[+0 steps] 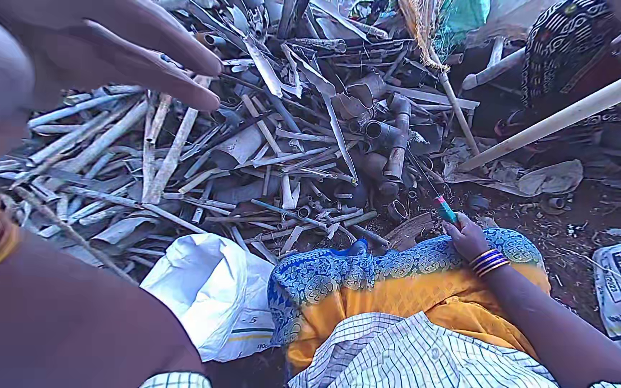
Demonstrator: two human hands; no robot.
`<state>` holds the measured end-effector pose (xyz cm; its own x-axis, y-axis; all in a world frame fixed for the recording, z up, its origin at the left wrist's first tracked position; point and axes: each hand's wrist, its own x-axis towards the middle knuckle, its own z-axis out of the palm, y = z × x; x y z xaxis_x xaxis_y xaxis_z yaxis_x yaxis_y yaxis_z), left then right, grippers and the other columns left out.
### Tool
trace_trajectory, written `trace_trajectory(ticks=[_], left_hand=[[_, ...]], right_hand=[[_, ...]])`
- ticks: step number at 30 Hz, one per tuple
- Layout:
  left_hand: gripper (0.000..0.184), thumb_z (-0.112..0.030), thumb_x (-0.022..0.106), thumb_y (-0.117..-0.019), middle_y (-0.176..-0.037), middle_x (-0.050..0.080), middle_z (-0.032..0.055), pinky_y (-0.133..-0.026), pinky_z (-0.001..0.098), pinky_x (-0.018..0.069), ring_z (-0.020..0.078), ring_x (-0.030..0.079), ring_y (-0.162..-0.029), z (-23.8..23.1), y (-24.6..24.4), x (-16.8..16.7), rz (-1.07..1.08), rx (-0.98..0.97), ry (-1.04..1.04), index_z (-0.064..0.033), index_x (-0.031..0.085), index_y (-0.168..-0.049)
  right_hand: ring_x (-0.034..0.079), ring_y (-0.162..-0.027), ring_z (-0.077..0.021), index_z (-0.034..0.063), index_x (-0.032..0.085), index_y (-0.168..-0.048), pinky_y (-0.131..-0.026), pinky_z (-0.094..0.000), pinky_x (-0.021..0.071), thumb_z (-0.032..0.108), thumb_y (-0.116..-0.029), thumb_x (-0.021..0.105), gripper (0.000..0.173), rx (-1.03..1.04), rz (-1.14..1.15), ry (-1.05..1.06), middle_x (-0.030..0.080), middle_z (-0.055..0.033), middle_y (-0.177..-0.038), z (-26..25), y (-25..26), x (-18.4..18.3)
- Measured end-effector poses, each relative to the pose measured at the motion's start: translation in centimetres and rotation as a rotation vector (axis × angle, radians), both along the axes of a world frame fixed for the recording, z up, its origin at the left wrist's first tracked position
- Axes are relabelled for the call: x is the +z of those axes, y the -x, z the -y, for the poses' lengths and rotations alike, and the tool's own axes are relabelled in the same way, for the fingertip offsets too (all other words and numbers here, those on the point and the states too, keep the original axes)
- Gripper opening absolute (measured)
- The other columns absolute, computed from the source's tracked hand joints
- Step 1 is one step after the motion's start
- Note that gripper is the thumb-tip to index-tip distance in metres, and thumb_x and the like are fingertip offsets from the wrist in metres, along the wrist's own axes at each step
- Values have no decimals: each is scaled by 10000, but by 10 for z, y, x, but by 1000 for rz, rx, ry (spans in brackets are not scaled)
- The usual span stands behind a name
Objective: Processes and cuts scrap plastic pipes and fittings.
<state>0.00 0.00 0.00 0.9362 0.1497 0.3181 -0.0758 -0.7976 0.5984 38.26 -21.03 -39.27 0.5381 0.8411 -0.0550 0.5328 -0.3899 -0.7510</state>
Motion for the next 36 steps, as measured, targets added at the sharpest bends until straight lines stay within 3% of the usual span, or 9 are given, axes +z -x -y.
trace_trajectory(ticks=[1,4,7,10,18,23,27,32,36], left_hand=[[598,-475,660,-984,-1270,719,23,-1012,395,605,239,710,-1156,2,-2,-38,7,56,81,-78,560,-1420],[459,-266,477,-1056,-1141,726,47,-949,300,593,126,726,-1023,-17,-21,-140,-59,502,254,-48,503,-1459],[449,-246,479,-1110,-1292,642,236,-1009,459,508,305,673,-1107,-66,-47,-220,-420,902,372,-11,470,-1492],[518,-321,455,-1113,-1458,537,270,-1142,544,377,381,537,-1352,-106,-65,-270,-908,941,260,5,453,-1514],[441,-249,493,-1089,-1434,564,273,-1154,593,368,425,524,-1366,-221,-67,-313,-639,1207,79,19,546,-1436],[511,-181,602,-1022,-1499,491,299,-1172,614,344,454,448,-1425,-317,-61,-354,-641,1271,-70,68,500,-1457],[497,-173,534,-1057,-1534,444,313,-1179,649,295,470,399,-1457,-364,-70,-367,-635,1278,-161,94,464,-1470],[460,-256,614,-1007,-1429,503,380,-1143,709,286,519,408,-1417,-393,-105,-383,-686,1586,116,140,624,-1242],[613,-406,646,-994,-1498,476,315,-1180,673,250,460,371,-1466,-423,-101,-420,-417,1776,228,72,568,-1370]], right_hand=[[648,-994,-389,-88,543,-1347,-925,-542,477,195,-1066,493,402,-7,0,-9,657,-295,-1098,-1,0,-1],[652,-1004,-410,-95,538,-1350,-930,-564,476,193,-1063,506,408,-17,-13,-19,655,-312,-1104,-3,1,-1],[632,-875,-338,-83,554,-1326,-833,-526,486,176,-1053,517,379,-87,-91,-42,652,-256,-1021,-13,-2,-3],[509,-585,-112,-45,570,-1254,-580,-311,452,183,-1073,505,298,-247,-247,-66,588,-77,-811,-36,-16,-2],[442,-471,-33,6,551,-1145,-447,-204,382,211,-1107,449,232,-565,-504,-129,527,16,-671,-92,-42,-25],[442,-453,-40,4,569,-1110,-427,-191,374,141,-1099,440,189,-482,-560,-52,534,11,-646,-110,-34,-28],[419,-439,-20,16,556,-1091,-423,-172,365,115,-1096,423,165,-470,-562,-54,518,30,-630,-116,-29,-27],[447,-458,-38,4,537,-1102,-447,-194,399,110,-1100,405,169,-474,-576,12,529,13,-649,-118,-29,-25],[443,-445,-28,7,542,-1085,-440,-182,397,98,-1098,405,164,-474,-581,-8,539,18,-631,-118,-31,-24]])
